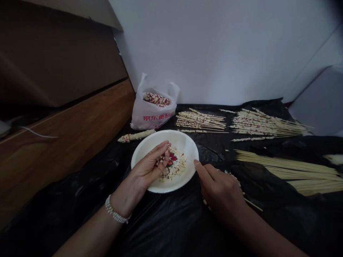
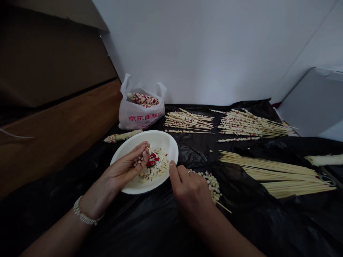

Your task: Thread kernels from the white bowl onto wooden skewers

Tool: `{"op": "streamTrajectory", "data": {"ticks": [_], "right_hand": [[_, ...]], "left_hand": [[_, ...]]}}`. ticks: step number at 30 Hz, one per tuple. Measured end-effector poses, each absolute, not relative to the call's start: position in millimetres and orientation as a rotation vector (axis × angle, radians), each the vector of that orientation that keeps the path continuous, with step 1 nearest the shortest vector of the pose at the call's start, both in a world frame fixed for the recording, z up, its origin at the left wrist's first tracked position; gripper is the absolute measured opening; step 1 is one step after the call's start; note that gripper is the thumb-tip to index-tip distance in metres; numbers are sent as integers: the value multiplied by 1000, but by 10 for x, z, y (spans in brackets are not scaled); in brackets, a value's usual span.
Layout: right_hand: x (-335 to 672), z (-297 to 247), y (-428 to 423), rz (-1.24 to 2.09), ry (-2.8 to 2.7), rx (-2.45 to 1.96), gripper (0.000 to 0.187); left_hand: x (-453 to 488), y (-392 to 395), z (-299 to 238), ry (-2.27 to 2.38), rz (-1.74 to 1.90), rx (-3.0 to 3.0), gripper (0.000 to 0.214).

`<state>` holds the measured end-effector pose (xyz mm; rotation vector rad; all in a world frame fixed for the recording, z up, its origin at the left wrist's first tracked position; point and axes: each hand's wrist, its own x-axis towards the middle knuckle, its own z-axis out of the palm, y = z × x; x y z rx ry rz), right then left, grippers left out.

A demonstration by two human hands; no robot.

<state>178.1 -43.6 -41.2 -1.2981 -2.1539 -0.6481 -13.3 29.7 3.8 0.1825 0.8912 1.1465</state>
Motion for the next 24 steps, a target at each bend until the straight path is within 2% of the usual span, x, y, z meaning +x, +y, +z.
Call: {"op": "streamTrajectory", "data": {"ticks": [6,24], "right_hand": [[1785,-418,-426,-670,-2112,-1288,31],[1791,-379,-429,-694,-2124,-1317,30]], "left_hand": [[-136,309,69,834,1053,129,28],[-143,281,71,908,1088,239,24]]}}
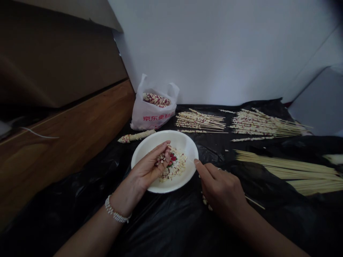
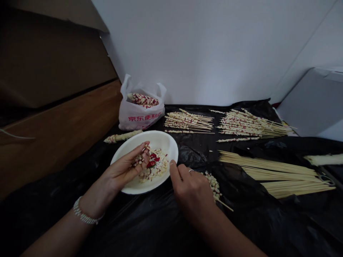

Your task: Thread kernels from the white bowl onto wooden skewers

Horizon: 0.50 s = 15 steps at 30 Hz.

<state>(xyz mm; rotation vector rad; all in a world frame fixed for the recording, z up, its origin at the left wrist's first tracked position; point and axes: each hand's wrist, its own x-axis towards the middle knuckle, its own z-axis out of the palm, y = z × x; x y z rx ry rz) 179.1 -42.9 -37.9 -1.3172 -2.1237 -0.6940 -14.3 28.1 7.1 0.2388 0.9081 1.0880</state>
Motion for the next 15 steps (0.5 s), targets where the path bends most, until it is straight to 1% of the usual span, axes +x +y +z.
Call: {"op": "streamTrajectory", "data": {"ticks": [8,15], "right_hand": [[1785,-377,-429,-680,-2125,-1322,29],[1796,-390,-420,-680,-2126,-1313,31]], "left_hand": [[-131,306,60,896,1132,126,32],[-139,309,53,832,1100,121,31]]}}
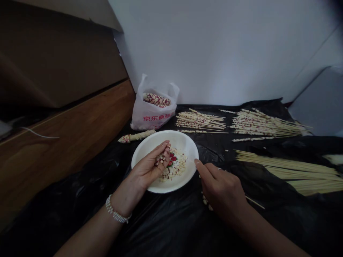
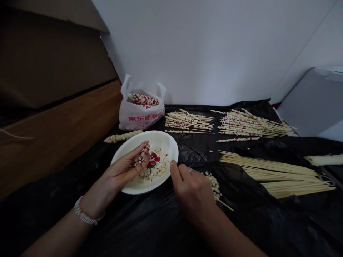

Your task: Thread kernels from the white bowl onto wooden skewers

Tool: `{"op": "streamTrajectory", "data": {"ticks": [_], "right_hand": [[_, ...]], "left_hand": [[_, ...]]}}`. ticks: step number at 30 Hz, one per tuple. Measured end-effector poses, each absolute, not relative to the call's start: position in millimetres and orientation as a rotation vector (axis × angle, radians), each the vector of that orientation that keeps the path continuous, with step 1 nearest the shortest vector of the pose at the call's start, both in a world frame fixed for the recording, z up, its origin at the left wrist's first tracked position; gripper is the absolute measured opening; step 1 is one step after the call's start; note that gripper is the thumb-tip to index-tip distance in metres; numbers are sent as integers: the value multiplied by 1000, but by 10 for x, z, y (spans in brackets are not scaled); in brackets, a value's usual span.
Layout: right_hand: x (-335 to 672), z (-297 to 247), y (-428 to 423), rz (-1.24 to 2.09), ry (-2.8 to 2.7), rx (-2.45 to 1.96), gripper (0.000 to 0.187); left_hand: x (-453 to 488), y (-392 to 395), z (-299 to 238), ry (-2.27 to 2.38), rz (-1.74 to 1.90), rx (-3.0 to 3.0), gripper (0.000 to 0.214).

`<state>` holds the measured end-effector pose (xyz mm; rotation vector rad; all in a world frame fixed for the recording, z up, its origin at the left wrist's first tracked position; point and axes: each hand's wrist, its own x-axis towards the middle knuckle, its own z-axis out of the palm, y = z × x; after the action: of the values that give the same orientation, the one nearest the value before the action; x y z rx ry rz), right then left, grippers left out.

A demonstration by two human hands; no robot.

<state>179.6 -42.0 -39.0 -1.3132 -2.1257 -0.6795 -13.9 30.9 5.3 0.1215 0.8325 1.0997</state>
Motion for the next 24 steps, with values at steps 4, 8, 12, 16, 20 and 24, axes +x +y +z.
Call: {"op": "streamTrajectory", "data": {"ticks": [4,8,12,16,20,24], "right_hand": [[1794,-386,-422,-686,-2123,-1305,30],[1791,-389,-418,-702,-2121,-1304,30],[1791,-394,-419,-701,-2127,-1307,31],[1789,-385,-427,-695,-2114,-1309,30],[1788,-385,-422,-705,-2115,-1305,30],[1787,-409,-416,-706,-2110,-1302,30]], "left_hand": [[-144,311,50,796,1095,112,32],[-147,318,48,809,1096,102,30],[-141,313,57,810,1098,101,28],[-130,299,70,811,1096,112,25],[-126,287,73,806,1089,108,26],[-130,275,70,778,1068,78,28]]}}
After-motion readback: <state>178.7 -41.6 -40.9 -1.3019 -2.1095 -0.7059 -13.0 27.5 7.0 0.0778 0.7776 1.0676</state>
